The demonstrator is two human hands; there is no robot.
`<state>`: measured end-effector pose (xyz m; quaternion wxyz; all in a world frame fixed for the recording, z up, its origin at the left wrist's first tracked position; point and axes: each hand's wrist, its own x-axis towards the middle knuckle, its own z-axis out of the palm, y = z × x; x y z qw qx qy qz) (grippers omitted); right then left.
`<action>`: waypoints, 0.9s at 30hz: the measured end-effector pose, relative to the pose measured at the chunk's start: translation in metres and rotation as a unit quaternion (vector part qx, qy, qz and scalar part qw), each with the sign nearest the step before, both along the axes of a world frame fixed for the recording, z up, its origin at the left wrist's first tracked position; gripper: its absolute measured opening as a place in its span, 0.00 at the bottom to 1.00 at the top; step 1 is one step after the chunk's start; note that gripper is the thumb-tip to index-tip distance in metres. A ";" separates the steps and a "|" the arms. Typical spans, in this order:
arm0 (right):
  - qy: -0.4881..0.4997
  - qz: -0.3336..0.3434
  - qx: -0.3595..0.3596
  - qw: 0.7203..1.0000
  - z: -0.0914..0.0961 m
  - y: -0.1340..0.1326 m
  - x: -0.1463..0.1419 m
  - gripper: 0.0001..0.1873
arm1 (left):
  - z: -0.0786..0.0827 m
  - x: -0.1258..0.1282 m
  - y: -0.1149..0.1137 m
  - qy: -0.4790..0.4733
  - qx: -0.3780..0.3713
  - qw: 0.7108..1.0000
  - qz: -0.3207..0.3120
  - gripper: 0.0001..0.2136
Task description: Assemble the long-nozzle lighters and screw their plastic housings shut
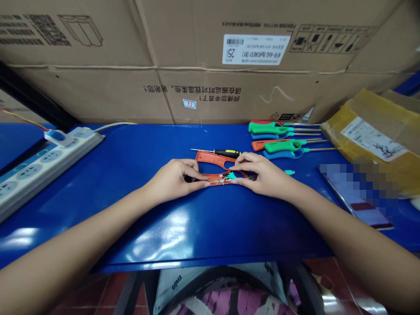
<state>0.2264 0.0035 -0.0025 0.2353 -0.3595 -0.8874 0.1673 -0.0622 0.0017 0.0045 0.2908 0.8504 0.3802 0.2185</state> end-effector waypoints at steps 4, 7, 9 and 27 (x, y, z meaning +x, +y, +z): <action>-0.016 -0.007 0.009 1.000 0.000 -0.001 0.001 0.17 | 0.008 -0.003 0.000 0.023 0.020 0.999 -0.027 0.10; -0.025 -0.013 0.014 1.000 -0.001 -0.001 0.002 0.17 | 0.012 -0.003 0.002 -0.014 0.000 1.000 -0.016 0.11; -0.026 -0.014 0.015 0.999 -0.001 -0.001 0.002 0.17 | 0.013 -0.004 0.005 -0.034 -0.003 0.999 0.003 0.10; -0.002 0.012 -0.012 1.000 -0.003 0.002 0.002 0.15 | 0.006 -0.003 0.004 -0.023 -0.017 0.999 -0.035 0.06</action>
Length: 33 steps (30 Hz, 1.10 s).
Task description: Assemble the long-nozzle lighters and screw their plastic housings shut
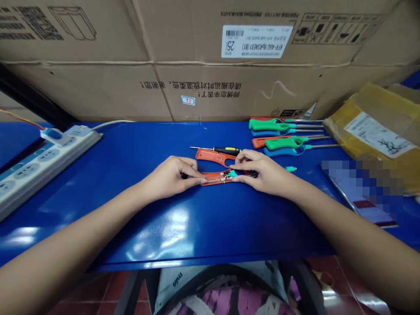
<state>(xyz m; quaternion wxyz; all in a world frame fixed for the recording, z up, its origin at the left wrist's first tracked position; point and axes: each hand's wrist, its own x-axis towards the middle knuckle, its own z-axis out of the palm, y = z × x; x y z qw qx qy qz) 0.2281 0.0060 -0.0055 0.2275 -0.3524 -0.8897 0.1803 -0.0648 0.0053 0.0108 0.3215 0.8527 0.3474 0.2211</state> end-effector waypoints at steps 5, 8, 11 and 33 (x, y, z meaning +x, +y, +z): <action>-0.025 -0.008 0.007 1.000 0.003 -0.001 0.002 0.16 | -0.002 0.000 0.000 0.001 0.023 1.000 -0.001 0.07; -0.045 -0.019 0.019 0.999 0.004 -0.003 0.003 0.17 | -0.002 0.001 0.000 0.008 0.039 0.999 0.010 0.07; -0.053 -0.028 0.025 0.998 0.005 -0.006 0.002 0.18 | -0.002 0.001 -0.001 0.024 0.063 0.998 0.021 0.08; -0.082 -0.008 0.021 0.996 0.013 -0.010 0.001 0.18 | -0.007 0.004 0.002 -0.053 0.058 0.997 0.012 0.09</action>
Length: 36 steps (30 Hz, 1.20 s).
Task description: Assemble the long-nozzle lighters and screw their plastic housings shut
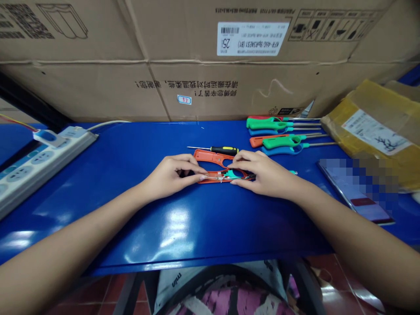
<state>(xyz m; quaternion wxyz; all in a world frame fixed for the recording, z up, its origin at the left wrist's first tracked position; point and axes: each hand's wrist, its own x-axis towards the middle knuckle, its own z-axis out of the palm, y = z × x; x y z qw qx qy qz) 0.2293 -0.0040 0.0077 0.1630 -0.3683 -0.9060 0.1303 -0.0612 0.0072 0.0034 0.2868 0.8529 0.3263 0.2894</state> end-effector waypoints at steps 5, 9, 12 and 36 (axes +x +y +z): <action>-0.003 0.003 0.008 1.000 0.000 0.000 0.000 0.18 | 0.000 0.001 0.001 -0.007 -0.025 1.000 0.013 0.09; -0.002 0.002 0.009 1.000 0.000 0.000 0.000 0.17 | -0.002 -0.001 0.000 0.026 -0.001 1.000 -0.006 0.10; -0.002 0.002 0.008 1.000 0.000 0.000 0.000 0.18 | 0.000 -0.004 -0.001 0.065 0.056 0.996 -0.012 0.10; -0.012 -0.002 0.025 1.000 -0.001 -0.001 -0.001 0.18 | 0.001 0.007 -0.013 0.171 0.262 0.947 -0.066 0.12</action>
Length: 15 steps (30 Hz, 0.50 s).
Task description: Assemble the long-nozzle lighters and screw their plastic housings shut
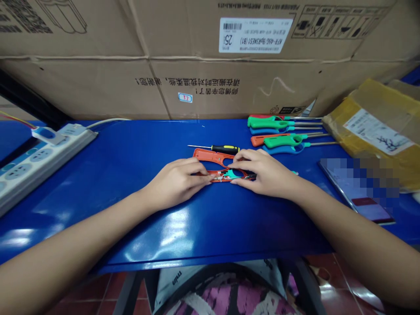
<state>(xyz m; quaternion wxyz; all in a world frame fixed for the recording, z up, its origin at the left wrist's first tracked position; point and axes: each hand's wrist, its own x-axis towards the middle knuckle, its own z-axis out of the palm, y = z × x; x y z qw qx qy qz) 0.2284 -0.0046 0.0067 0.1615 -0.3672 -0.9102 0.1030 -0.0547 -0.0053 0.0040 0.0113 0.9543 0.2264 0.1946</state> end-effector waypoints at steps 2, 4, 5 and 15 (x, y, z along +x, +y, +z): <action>-0.002 0.001 0.000 1.000 0.000 0.000 0.000 0.18 | -0.002 0.000 0.000 -0.016 -0.026 1.000 -0.006 0.12; -0.001 0.004 -0.003 1.000 0.001 0.000 0.000 0.17 | -0.003 0.001 0.000 -0.040 -0.058 0.998 -0.003 0.11; 0.001 0.005 -0.004 1.000 0.001 0.000 0.000 0.17 | -0.003 0.001 0.000 -0.053 -0.075 0.996 0.002 0.10; 0.000 0.005 -0.018 1.000 0.000 -0.001 -0.002 0.18 | 0.005 0.004 -0.006 -0.020 -0.105 0.994 0.017 0.10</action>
